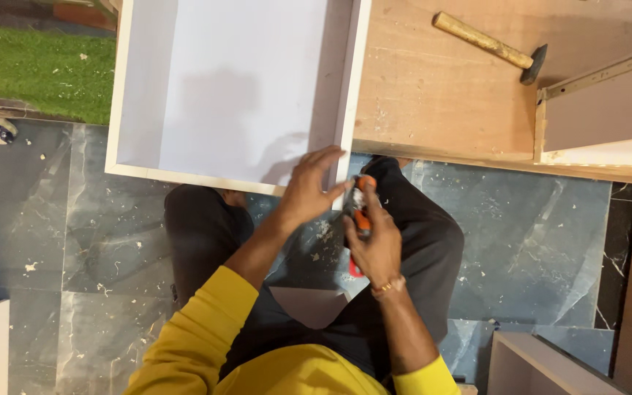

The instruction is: The person uses a hand tool to scrape and trim the edges of a white wooden drawer, handling the drawer by hand while sitting on the floor.

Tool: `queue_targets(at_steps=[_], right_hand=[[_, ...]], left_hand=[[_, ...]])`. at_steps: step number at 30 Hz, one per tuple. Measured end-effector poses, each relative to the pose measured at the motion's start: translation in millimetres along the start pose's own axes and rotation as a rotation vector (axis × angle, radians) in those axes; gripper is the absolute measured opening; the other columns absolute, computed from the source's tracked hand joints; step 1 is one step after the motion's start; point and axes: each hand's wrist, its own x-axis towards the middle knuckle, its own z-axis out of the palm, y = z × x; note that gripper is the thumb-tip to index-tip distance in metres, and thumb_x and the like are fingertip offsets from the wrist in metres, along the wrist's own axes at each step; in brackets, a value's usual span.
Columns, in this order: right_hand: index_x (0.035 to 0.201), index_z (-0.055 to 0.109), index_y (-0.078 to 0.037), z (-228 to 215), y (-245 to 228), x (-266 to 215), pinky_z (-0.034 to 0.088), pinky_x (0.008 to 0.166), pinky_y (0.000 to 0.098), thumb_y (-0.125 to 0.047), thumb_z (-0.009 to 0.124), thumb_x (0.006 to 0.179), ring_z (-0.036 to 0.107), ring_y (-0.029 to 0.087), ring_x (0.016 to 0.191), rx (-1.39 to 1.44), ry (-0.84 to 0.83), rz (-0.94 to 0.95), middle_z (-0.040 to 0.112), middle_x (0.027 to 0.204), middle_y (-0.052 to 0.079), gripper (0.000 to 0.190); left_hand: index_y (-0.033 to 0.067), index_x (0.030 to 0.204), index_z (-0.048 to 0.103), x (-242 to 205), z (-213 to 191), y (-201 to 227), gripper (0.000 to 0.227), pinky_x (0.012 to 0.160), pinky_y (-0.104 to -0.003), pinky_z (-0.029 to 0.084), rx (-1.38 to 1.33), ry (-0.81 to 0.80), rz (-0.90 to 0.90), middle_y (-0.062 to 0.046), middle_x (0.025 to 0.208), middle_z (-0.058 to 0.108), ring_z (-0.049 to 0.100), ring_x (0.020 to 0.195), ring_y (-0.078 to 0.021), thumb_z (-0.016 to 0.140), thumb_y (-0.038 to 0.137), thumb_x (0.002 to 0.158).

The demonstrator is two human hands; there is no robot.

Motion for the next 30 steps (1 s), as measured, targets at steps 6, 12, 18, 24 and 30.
queue_targets(at_steps=[6, 12, 18, 24, 30], right_hand=[[0.156, 0.042, -0.015, 16, -8, -14, 0.058, 0.069, 0.0475, -0.022, 0.072, 0.085, 0.07, 0.041, 0.078, -0.153, -0.163, 0.118, 0.068, 0.098, 0.025, 0.077], [0.156, 0.038, -0.014, 22, -5, -33, 0.058, 0.062, 0.0464, -0.027, 0.072, 0.086, 0.069, 0.039, 0.068, -0.173, -0.182, 0.133, 0.068, 0.088, 0.025, 0.08], [0.16, 0.036, -0.013, 31, 14, 64, 0.057, 0.066, 0.0489, -0.028, 0.068, 0.09, 0.068, 0.041, 0.072, -0.15, -0.047, -0.124, 0.07, 0.086, 0.023, 0.078], [0.159, 0.036, -0.015, 23, -3, -12, 0.056, 0.059, 0.0491, -0.029, 0.068, 0.09, 0.066, 0.042, 0.064, -0.282, -0.226, 0.119, 0.063, 0.084, 0.027, 0.077], [0.158, 0.038, -0.016, 27, 5, -10, 0.057, 0.062, 0.0464, -0.027, 0.069, 0.088, 0.068, 0.038, 0.066, -0.214, -0.187, 0.097, 0.066, 0.084, 0.024, 0.078]], left_hand=[[0.0058, 0.138, 0.06, -44, 18, 25, 0.058, 0.106, -0.041, 0.048, 0.015, 0.001, 0.073, -0.012, 0.138, 0.065, 0.061, 0.117, -0.0293, 0.076, 0.004, 0.082], [0.0058, 0.126, 0.065, -56, 32, 33, 0.043, 0.095, -0.04, 0.054, -0.083, 0.14, 0.001, -0.01, 0.118, 0.071, 0.066, 0.103, -0.0285, 0.066, -0.009, 0.085], [0.0089, 0.121, 0.064, 38, 12, 11, 0.037, 0.085, -0.046, 0.053, -0.059, 0.184, 0.035, -0.015, 0.097, 0.064, 0.062, 0.093, -0.0365, 0.063, -0.006, 0.087], [0.0058, 0.128, 0.064, -38, 22, 35, 0.04, 0.074, -0.041, 0.056, -0.048, 0.093, -0.115, -0.018, 0.103, 0.064, 0.064, 0.089, -0.0337, 0.062, -0.004, 0.089], [0.0072, 0.124, 0.065, -35, 15, 40, 0.039, 0.083, -0.044, 0.055, -0.063, 0.107, -0.095, -0.018, 0.106, 0.066, 0.064, 0.095, -0.0351, 0.06, -0.005, 0.087]])
